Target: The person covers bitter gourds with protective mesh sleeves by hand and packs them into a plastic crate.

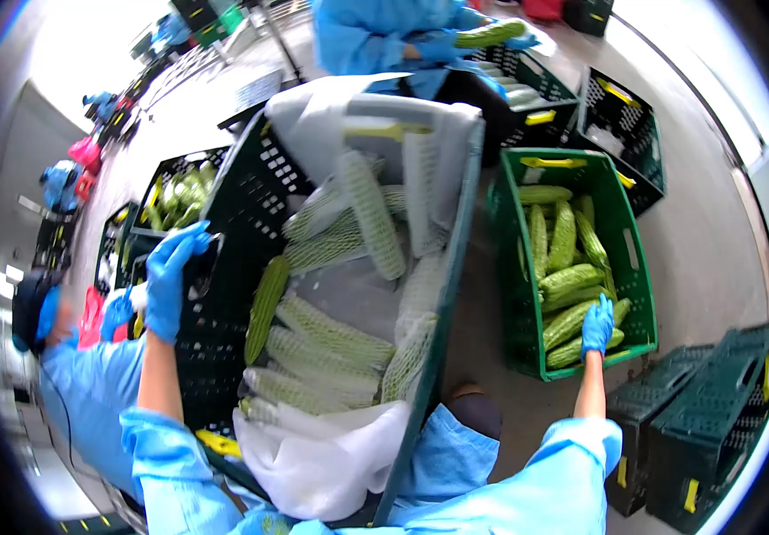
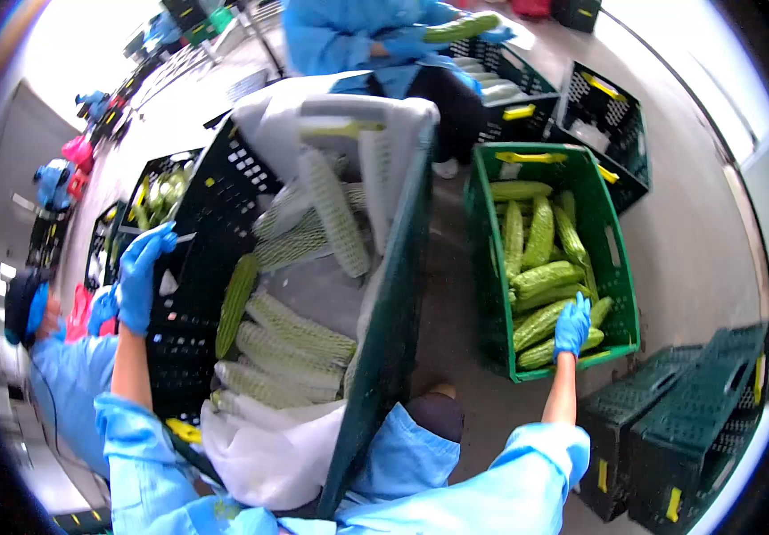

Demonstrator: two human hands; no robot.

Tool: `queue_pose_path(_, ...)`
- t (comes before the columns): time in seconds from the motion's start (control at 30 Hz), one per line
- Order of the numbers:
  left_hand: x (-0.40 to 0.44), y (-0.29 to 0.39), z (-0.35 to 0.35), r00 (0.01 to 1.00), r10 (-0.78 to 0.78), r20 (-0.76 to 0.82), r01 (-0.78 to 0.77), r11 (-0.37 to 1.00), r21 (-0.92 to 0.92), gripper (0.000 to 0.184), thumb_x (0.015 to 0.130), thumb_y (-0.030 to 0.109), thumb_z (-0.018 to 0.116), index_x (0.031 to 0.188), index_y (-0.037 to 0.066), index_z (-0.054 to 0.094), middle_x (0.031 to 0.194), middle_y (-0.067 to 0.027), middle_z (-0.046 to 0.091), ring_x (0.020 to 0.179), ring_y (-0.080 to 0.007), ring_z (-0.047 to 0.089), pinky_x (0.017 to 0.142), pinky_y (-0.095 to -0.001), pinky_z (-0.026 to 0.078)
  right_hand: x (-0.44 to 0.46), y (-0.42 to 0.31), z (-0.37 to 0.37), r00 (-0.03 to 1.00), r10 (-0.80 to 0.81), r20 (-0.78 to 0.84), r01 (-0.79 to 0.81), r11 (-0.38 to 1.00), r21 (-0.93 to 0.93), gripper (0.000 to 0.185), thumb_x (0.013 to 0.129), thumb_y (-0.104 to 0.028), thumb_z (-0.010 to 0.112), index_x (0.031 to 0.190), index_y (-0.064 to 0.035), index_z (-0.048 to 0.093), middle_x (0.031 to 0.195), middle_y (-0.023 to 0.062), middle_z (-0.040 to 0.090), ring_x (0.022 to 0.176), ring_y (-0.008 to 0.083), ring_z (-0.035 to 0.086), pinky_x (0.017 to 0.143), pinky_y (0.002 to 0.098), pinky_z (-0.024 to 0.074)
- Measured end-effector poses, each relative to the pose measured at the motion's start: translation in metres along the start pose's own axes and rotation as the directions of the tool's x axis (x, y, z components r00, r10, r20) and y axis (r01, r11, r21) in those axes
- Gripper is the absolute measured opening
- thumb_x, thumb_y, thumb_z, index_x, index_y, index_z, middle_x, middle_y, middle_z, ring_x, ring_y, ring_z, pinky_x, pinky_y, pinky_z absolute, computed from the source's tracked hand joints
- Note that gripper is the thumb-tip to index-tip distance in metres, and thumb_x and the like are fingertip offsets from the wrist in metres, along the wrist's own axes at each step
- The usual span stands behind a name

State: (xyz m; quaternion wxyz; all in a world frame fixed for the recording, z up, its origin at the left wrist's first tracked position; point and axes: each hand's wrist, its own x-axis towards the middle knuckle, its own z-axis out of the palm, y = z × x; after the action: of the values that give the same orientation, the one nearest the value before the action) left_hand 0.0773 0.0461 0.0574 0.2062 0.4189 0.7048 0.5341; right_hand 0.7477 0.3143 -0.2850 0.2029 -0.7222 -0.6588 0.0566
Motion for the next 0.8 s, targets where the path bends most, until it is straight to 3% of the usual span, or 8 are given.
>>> queue_pose_path(0.17, 0.0, -0.007, -0.013, 0.999, 0.026, 0.036, -0.028, 0.998, 0.062, 0.027, 0.094, 0.014, 0.059, 0.115, 0.001, 0.069, 0.105, -0.0073, 0.071, 0.093, -0.0106, 0.064, 0.088, -0.0249, 0.049, -0.025, -0.059, -0.019, 0.986, -0.14, 0.086, 0.071, 0.836, 0.544, 0.043, 0.097, -0.022, 0.053, 0.135, -0.0012, 0.053, 0.132, 0.0187, 0.058, 0.12, 0.0305, 0.056, 0.102, 0.0374, 0.0427)
queue_pose_path(0.3, -0.003, -0.002, -0.011, 1.0, 0.018, 0.021, -0.018, 1.0, 0.005, 0.026, 0.093, 0.012, 0.06, 0.113, 0.0, 0.07, 0.107, -0.0067, 0.071, 0.094, -0.0115, 0.064, 0.089, -0.0256, 0.049, -0.04, -0.132, -0.061, 0.928, -0.323, 0.185, 0.298, 0.943, 0.152, 0.036, 0.096, -0.025, 0.054, 0.125, -0.0035, 0.061, 0.119, 0.0197, 0.064, 0.108, 0.0341, 0.062, 0.096, 0.0416, 0.0474)
queue_pose_path(0.37, -0.002, -0.005, -0.011, 0.999, 0.024, 0.037, -0.022, 0.999, -0.043, 0.026, 0.094, 0.012, 0.057, 0.115, 0.001, 0.069, 0.105, -0.0064, 0.071, 0.092, -0.0104, 0.064, 0.088, -0.0244, 0.049, -0.04, -0.132, -0.047, 0.865, -0.492, 0.095, 0.468, 0.861, 0.198, 0.036, 0.096, -0.027, 0.053, 0.121, -0.0032, 0.062, 0.114, 0.0203, 0.065, 0.104, 0.0367, 0.063, 0.093, 0.0434, 0.0486)
queue_pose_path(0.5, 0.004, -0.027, -0.019, 0.999, 0.014, 0.03, -0.012, 0.997, -0.071, 0.027, 0.096, 0.015, 0.056, 0.116, 0.001, 0.068, 0.101, -0.0046, 0.071, 0.088, -0.0082, 0.063, 0.084, -0.0229, 0.049, -0.022, -0.123, -0.017, 0.89, -0.415, 0.189, 0.4, 0.909, 0.115, 0.036, 0.097, -0.033, 0.049, 0.118, -0.0059, 0.061, 0.111, 0.021, 0.065, 0.101, 0.0383, 0.063, 0.088, 0.048, 0.049)
queue_pose_path(0.57, 0.005, -0.022, -0.017, 1.0, 0.019, 0.024, -0.018, 0.999, -0.042, 0.027, 0.096, 0.015, 0.056, 0.117, 0.0, 0.067, 0.102, -0.0048, 0.071, 0.088, -0.0084, 0.063, 0.084, -0.0229, 0.049, 0.001, -0.102, 0.005, 0.883, -0.46, 0.095, 0.452, 0.887, 0.093, 0.038, 0.097, -0.037, 0.048, 0.118, -0.0079, 0.061, 0.105, 0.0207, 0.065, 0.095, 0.0386, 0.063, 0.083, 0.0487, 0.05)
queue_pose_path(0.63, 0.003, -0.014, -0.015, 1.0, 0.01, 0.016, -0.01, 1.0, -0.014, 0.028, 0.095, 0.015, 0.057, 0.116, 0.0, 0.068, 0.1, -0.0057, 0.072, 0.088, -0.0099, 0.064, 0.084, -0.0227, 0.048, 0.025, -0.097, 0.003, 0.901, -0.392, 0.183, 0.41, 0.91, -0.066, 0.039, 0.098, -0.039, 0.046, 0.119, -0.0088, 0.06, 0.107, 0.0177, 0.066, 0.093, 0.0366, 0.064, 0.081, 0.047, 0.0507)
queue_pose_path(0.7, 0.005, -0.017, -0.019, 1.0, -0.012, 0.026, 0.012, 1.0, -0.002, 0.03, 0.095, 0.018, 0.057, 0.116, 0.0, 0.068, 0.1, -0.0061, 0.072, 0.088, -0.0103, 0.065, 0.084, -0.0225, 0.047, 0.054, -0.071, 0.027, 0.881, -0.466, 0.08, 0.473, 0.864, -0.175, 0.041, 0.098, -0.039, 0.044, 0.123, -0.0104, 0.059, 0.117, 0.0129, 0.064, 0.098, 0.0329, 0.063, 0.083, 0.0463, 0.0497)
queue_pose_path(0.8, 0.004, -0.015, -0.019, 0.999, 0.019, 0.041, -0.021, 0.998, 0.067, 0.033, 0.095, 0.02, 0.054, 0.117, -0.001, 0.067, 0.103, -0.0069, 0.071, 0.09, -0.0109, 0.065, 0.083, -0.0225, 0.047, 0.075, -0.079, 0.007, 0.904, -0.234, 0.359, 0.358, 0.873, -0.333, 0.051, 0.1, -0.045, 0.034, 0.134, -0.0122, 0.054, 0.138, 0.0114, 0.054, 0.119, 0.0328, 0.055, 0.099, 0.0445, 0.0429)
